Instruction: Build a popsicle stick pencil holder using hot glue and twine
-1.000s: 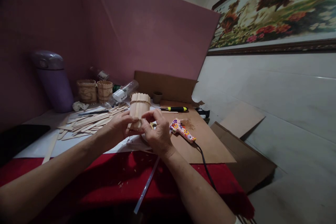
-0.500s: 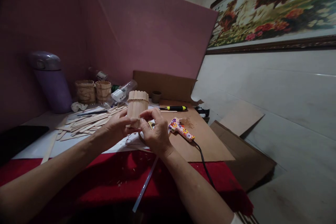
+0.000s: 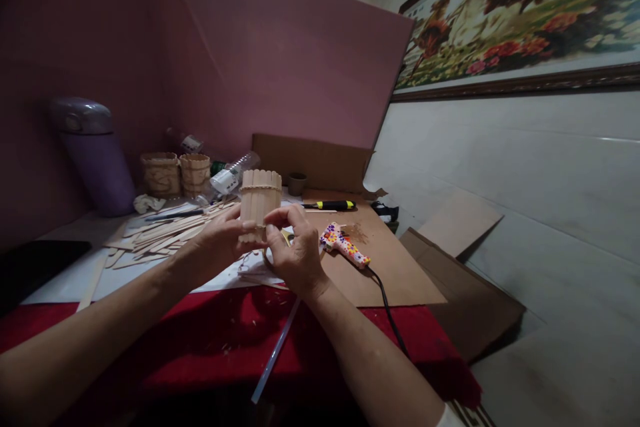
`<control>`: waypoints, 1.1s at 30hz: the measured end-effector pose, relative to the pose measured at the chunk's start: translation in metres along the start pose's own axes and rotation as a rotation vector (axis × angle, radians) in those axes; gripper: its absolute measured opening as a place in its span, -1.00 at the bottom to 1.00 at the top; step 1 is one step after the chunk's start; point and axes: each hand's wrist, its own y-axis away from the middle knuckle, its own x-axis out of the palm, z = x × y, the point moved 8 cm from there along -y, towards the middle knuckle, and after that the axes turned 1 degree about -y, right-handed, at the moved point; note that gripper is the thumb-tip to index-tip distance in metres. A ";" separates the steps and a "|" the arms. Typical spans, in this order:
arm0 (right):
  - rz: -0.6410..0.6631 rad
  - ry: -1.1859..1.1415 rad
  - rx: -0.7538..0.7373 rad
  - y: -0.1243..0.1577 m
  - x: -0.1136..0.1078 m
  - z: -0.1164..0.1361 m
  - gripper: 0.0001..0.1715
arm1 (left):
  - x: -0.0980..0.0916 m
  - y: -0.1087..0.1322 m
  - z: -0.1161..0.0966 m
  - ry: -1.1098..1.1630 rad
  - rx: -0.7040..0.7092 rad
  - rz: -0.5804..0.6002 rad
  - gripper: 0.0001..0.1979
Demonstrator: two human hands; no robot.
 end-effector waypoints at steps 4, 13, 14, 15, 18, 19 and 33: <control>-0.010 -0.025 -0.002 0.001 0.000 -0.002 -0.92 | 0.001 0.003 -0.002 0.098 -0.025 -0.009 -0.77; -0.126 -0.143 0.174 0.001 -0.001 -0.020 -0.50 | 0.005 0.002 -0.009 0.053 0.068 -0.007 -0.50; -0.113 -0.195 0.206 0.001 0.001 -0.023 -0.48 | 0.005 0.002 -0.009 0.050 0.074 0.000 -0.49; -0.098 -0.239 0.233 0.000 0.004 -0.026 -0.47 | 0.004 0.002 -0.009 0.047 0.079 0.003 -0.49; -0.070 -0.341 0.308 0.000 0.008 -0.034 -0.48 | 0.002 0.001 -0.007 0.052 0.072 -0.001 -0.46; -0.066 -0.369 0.331 0.001 0.009 -0.036 -0.49 | 0.001 0.001 -0.006 0.055 0.064 -0.009 -0.45; -0.212 -0.534 0.440 0.001 0.004 -0.052 -0.55 | -0.002 -0.001 0.005 0.111 -0.050 0.038 -0.47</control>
